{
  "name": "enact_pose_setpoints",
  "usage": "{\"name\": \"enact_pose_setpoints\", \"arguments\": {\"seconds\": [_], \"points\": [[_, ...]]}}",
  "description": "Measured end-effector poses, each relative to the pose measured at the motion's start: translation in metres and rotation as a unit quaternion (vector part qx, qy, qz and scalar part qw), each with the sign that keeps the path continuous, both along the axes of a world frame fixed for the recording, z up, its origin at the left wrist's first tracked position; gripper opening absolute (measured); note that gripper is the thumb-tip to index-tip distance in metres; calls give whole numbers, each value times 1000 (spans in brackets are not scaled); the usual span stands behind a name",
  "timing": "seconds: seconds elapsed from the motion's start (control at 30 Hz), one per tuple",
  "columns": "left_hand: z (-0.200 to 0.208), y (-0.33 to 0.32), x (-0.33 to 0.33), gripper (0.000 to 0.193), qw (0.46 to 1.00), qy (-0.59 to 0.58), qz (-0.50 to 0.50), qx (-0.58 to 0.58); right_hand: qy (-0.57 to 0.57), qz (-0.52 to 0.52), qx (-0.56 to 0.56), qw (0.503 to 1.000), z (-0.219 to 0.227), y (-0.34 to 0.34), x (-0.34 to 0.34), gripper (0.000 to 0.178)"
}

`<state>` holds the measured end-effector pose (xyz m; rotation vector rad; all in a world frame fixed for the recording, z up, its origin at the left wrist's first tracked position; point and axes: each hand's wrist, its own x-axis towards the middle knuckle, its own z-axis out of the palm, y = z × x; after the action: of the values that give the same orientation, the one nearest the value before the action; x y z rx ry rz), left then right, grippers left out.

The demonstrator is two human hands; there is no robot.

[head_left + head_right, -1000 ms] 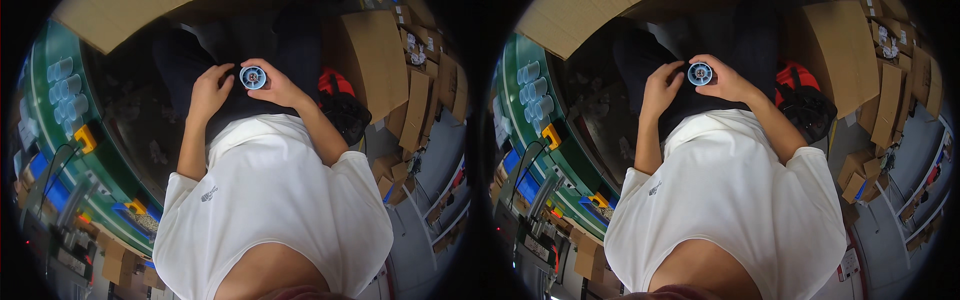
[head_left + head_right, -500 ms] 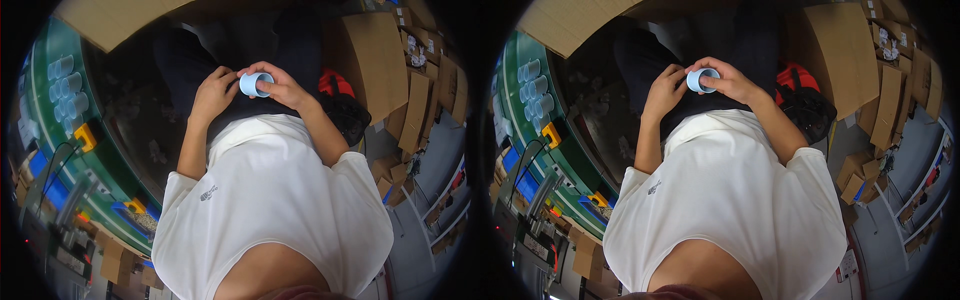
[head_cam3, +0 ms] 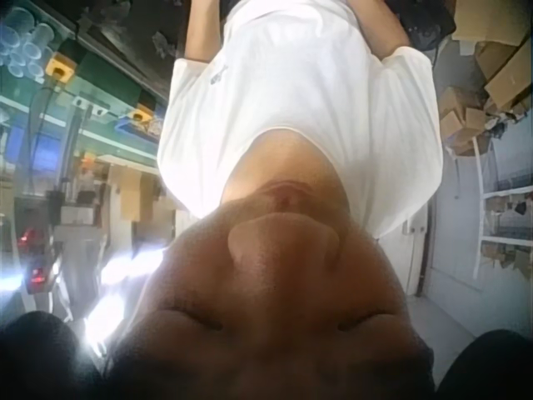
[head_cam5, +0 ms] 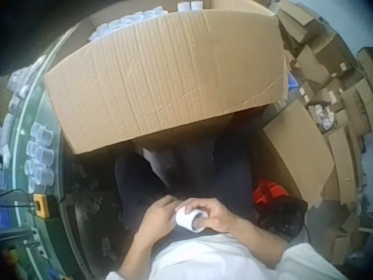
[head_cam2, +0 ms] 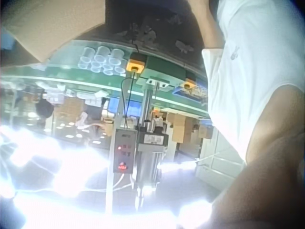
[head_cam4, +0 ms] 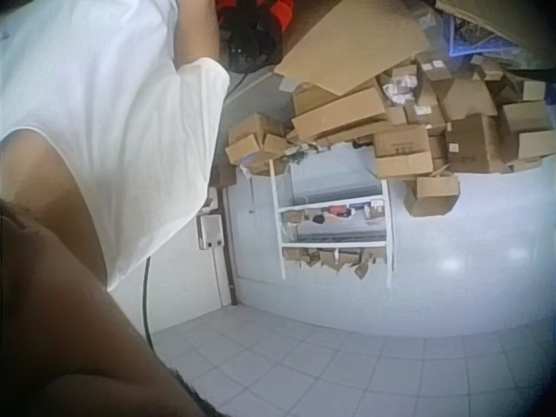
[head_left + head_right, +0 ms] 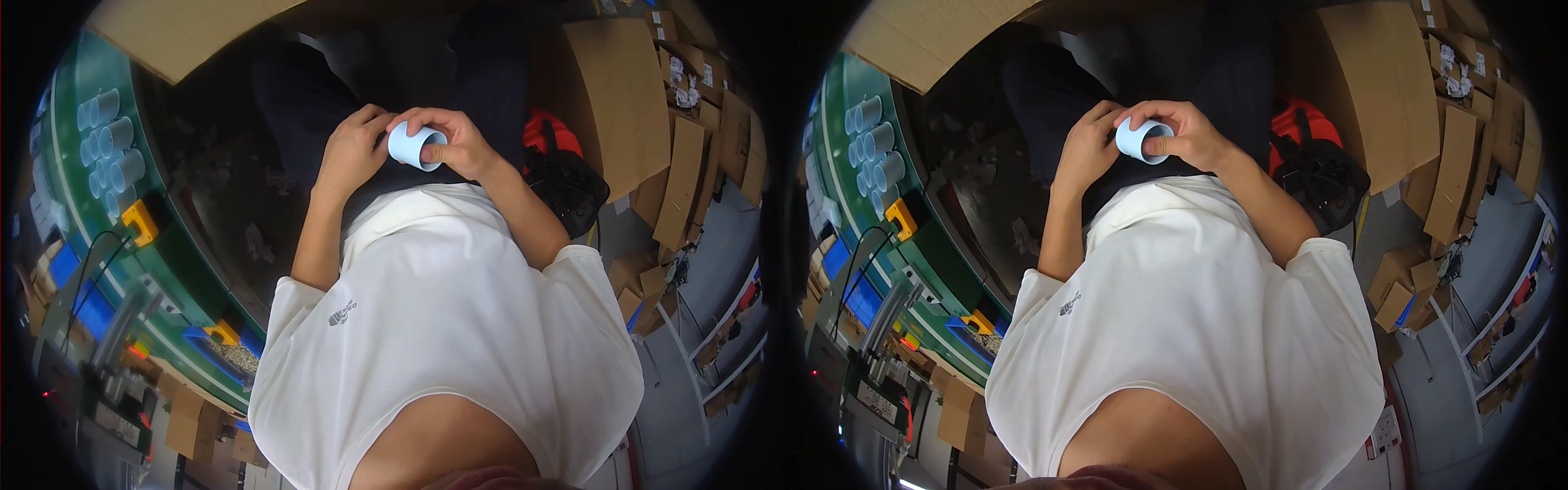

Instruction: Manually assembling electronic components by inserting internal parts and wires into plastic housings.

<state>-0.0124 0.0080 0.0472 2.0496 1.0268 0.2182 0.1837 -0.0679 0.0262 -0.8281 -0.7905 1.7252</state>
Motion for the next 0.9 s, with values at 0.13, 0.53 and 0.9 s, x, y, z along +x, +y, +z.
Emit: {"name": "enact_pose_setpoints", "arguments": {"seconds": [0.13,0.53,0.9], "points": [[-2,0,3,26,1000,0,-9,9,7,-39,37,999,-2,0,-7,26],[-8,3,11,31,1000,-19,-10,17,118,-66,2,991,-9,-1,-12,25],[-12,-1,10,29,999,-41,9,7,208,7,-102,973,28,10,1,33]]}}
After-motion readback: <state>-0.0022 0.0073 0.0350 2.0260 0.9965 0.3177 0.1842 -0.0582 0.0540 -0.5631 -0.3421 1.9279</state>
